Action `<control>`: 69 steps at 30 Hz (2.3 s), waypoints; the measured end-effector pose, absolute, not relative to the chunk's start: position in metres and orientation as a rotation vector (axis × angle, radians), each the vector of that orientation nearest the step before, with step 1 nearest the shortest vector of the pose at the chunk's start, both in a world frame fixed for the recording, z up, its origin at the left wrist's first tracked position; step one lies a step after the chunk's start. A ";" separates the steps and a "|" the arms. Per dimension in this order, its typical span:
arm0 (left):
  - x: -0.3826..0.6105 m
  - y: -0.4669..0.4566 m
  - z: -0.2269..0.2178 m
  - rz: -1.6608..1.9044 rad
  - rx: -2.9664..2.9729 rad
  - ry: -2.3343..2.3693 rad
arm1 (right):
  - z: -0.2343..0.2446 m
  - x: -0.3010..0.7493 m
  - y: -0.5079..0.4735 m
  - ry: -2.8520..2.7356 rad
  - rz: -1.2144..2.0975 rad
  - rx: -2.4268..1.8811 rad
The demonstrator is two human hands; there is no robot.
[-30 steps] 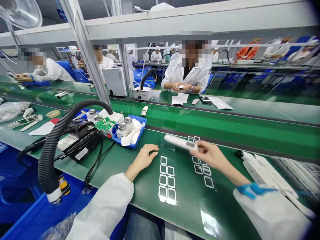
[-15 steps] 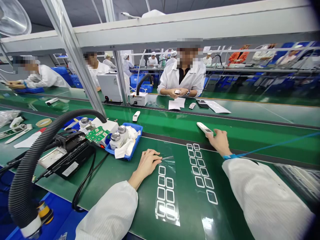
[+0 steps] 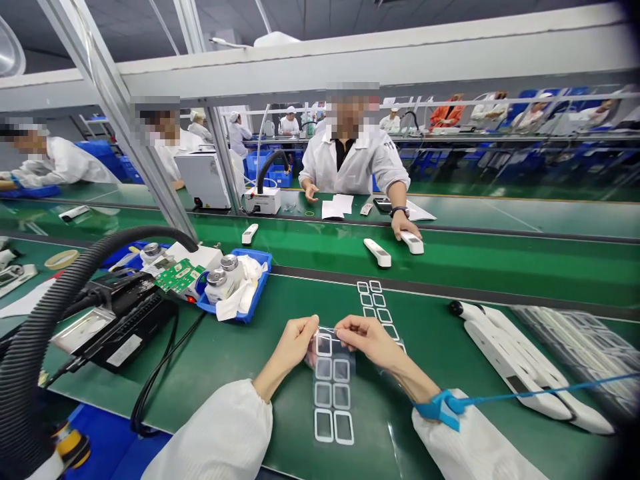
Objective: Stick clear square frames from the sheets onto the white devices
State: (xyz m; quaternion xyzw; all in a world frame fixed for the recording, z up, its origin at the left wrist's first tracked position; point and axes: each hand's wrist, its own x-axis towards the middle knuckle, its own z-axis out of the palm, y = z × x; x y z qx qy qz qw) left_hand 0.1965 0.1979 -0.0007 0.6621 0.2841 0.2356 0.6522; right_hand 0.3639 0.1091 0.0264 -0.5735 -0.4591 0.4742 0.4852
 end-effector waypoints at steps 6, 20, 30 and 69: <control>0.197 0.195 0.008 0.517 1.067 0.544 | 0.016 0.378 0.111 -0.999 0.953 -1.506; 0.194 0.200 0.008 0.551 1.085 0.544 | 0.012 0.359 0.109 -1.074 0.890 -1.485; 0.193 0.197 0.017 0.536 0.930 0.690 | 0.014 0.349 0.106 -0.883 1.078 -1.375; 0.204 0.203 -0.019 0.694 1.206 0.767 | 0.001 0.346 0.108 -1.277 0.663 -1.448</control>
